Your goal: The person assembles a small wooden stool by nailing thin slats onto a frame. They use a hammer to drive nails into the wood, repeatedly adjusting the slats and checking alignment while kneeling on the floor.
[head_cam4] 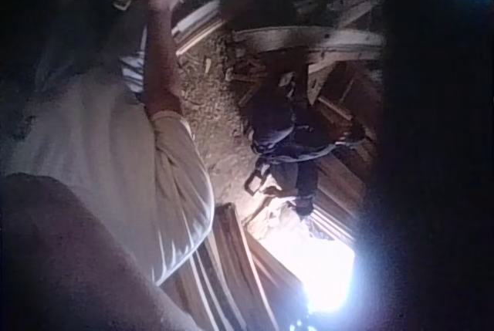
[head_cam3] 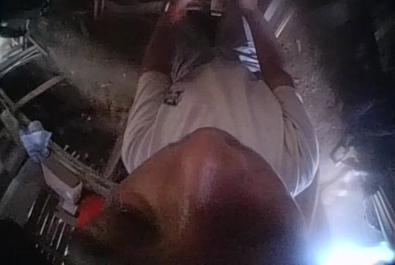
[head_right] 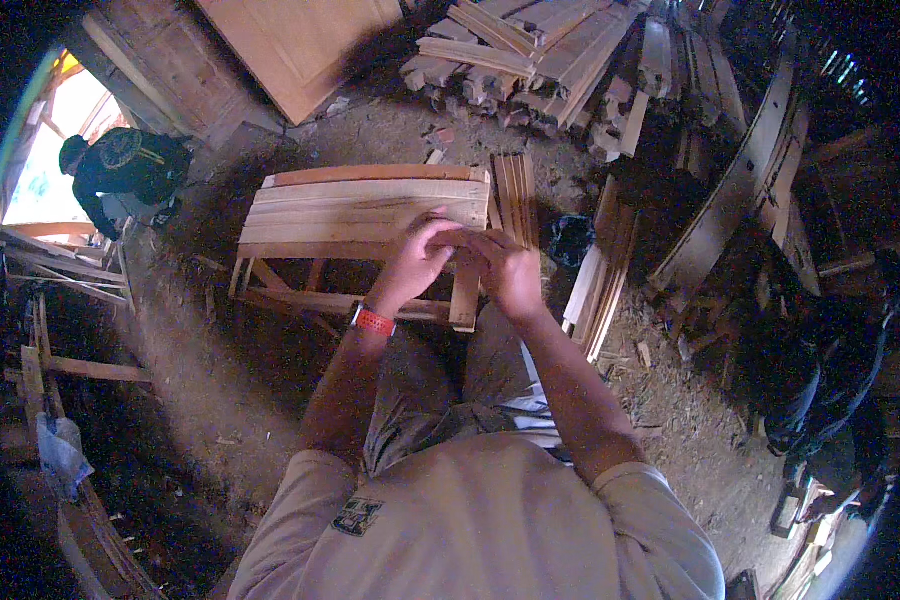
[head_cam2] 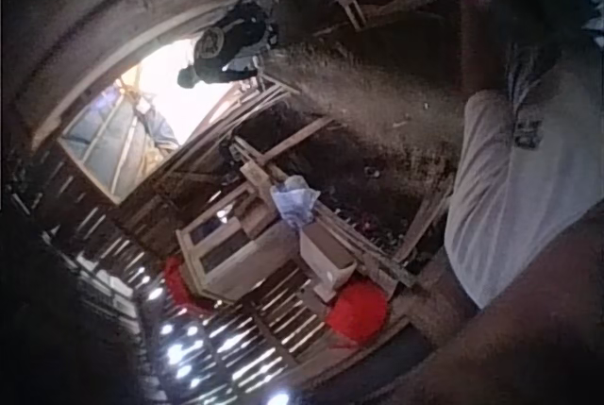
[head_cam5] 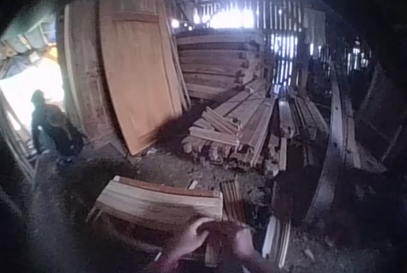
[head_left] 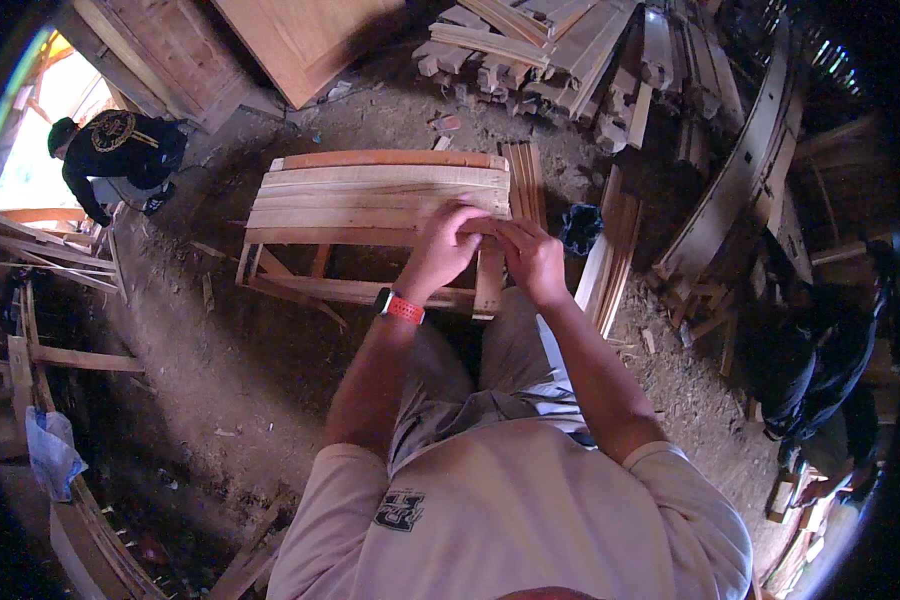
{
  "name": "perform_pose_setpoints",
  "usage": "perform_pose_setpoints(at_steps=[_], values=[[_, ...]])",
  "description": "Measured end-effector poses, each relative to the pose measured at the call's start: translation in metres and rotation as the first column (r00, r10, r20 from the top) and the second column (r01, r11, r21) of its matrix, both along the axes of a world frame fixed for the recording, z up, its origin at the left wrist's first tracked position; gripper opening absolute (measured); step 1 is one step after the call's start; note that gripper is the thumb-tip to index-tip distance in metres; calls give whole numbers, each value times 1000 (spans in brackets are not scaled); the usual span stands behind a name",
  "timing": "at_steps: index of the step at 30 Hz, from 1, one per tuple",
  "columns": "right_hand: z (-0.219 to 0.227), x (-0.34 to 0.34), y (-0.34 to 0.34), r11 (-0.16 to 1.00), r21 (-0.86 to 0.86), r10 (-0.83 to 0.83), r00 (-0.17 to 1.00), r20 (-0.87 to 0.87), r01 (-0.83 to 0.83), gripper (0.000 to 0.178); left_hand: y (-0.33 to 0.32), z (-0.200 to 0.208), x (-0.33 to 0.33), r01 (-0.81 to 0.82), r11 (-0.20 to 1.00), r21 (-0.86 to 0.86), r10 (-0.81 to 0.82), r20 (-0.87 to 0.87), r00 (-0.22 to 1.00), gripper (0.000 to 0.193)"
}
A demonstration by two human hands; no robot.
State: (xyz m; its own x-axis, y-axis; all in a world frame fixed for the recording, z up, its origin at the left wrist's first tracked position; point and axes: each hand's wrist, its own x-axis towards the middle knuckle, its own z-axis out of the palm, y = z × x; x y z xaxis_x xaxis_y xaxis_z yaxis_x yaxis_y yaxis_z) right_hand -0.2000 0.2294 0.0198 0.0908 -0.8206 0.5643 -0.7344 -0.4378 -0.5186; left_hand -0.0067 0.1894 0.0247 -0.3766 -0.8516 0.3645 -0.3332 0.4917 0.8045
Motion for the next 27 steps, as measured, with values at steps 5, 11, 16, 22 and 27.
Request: perform_pose_setpoints(at_steps=[5, 11, 16, 22, 27], values=[[3, 0, 2, 1000, -12, 27, 1000, -1, -27, 24, -1, -12, -13, 44, 973, 228, -23, -93, 995, 45], [0, -1, 3, 1000, 21, -15, 999, -36, 15, 30, 0, -14, -19, -15, 951, 308, 16, 0, 1000, 45], [14, -9, 13, 999, -39, 31, 999, 10, -30, 37, 5, -9, -24, -47, 947, 319, 71, -66, 995, 39], [-32, -112, 70, 911, 313, -332, 928, 171, 269, 38, 3, -20, -24, -32, 958, 285, 62, -96, 993, 37], [-139, -222, 195, 347, 761, -442, 811, -383, 549, 38, 3, -18, -27, -97, 969, 228, 99, 2, 995, 25]])
